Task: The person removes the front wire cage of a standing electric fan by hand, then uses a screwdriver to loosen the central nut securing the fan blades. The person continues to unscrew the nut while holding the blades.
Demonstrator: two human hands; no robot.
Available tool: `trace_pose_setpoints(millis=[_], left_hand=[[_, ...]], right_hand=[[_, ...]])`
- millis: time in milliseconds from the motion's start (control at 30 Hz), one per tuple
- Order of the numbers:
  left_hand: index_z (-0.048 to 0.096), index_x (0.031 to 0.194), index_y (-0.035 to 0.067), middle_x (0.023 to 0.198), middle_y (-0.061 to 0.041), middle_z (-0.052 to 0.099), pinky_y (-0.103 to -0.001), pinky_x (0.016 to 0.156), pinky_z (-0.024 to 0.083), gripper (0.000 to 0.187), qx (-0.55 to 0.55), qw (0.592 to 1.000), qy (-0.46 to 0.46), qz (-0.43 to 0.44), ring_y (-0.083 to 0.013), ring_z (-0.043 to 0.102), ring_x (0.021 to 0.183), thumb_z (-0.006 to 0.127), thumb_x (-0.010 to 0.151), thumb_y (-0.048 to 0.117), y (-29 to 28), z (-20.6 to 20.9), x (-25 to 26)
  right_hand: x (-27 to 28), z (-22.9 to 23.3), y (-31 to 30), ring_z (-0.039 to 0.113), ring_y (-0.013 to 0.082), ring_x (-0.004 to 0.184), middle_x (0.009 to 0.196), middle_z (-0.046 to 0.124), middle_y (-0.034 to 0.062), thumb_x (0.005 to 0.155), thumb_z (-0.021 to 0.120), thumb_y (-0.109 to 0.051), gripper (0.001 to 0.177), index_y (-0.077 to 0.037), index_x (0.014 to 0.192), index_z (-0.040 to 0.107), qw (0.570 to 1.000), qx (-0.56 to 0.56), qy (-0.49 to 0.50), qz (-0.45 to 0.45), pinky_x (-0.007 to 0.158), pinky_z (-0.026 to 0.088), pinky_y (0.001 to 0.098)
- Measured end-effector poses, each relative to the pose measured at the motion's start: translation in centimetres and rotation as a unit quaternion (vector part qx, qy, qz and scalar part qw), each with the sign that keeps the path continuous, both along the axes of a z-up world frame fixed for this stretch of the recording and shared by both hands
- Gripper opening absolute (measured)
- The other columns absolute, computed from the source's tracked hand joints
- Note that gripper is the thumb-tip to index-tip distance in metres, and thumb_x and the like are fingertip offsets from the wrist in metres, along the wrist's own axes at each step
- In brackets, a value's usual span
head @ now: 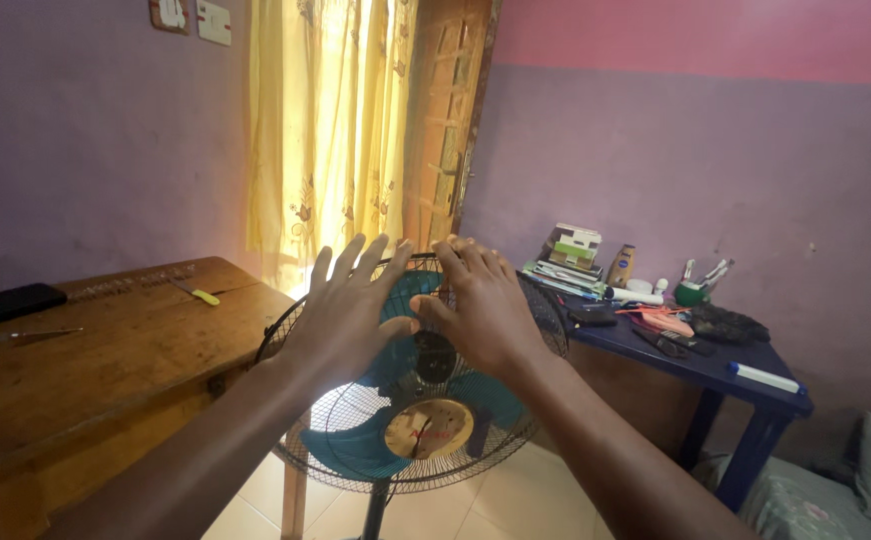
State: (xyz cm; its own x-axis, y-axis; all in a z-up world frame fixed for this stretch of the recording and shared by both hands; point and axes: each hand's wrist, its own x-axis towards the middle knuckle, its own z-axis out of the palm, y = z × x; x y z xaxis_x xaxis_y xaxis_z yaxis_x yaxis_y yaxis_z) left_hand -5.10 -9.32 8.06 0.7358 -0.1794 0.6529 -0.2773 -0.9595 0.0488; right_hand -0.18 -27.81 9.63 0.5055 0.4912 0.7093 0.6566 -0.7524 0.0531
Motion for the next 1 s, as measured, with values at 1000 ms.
trace_pose_setpoints(millis=[1000], left_hand=[[0.04, 0.156, 0.015, 0.157, -0.012, 0.047, -0.045, 0.108, 0.042, 0.092, -0.12, 0.992, 0.026, -0.031, -0.0309, 0.052, 0.132, 0.083, 0.076, 0.03, 4.0, -0.7, -1.7]], right_hand=[[-1.8, 1.1, 0.8, 0.046, 0.0347, 0.136, 0.14, 0.056, 0.0155, 0.084, 0.074, -0.04, 0.069, -0.005, 0.138, 0.051, 0.997, 0.03, 0.063, -0.018, 0.113, 0.036, 0.0472]])
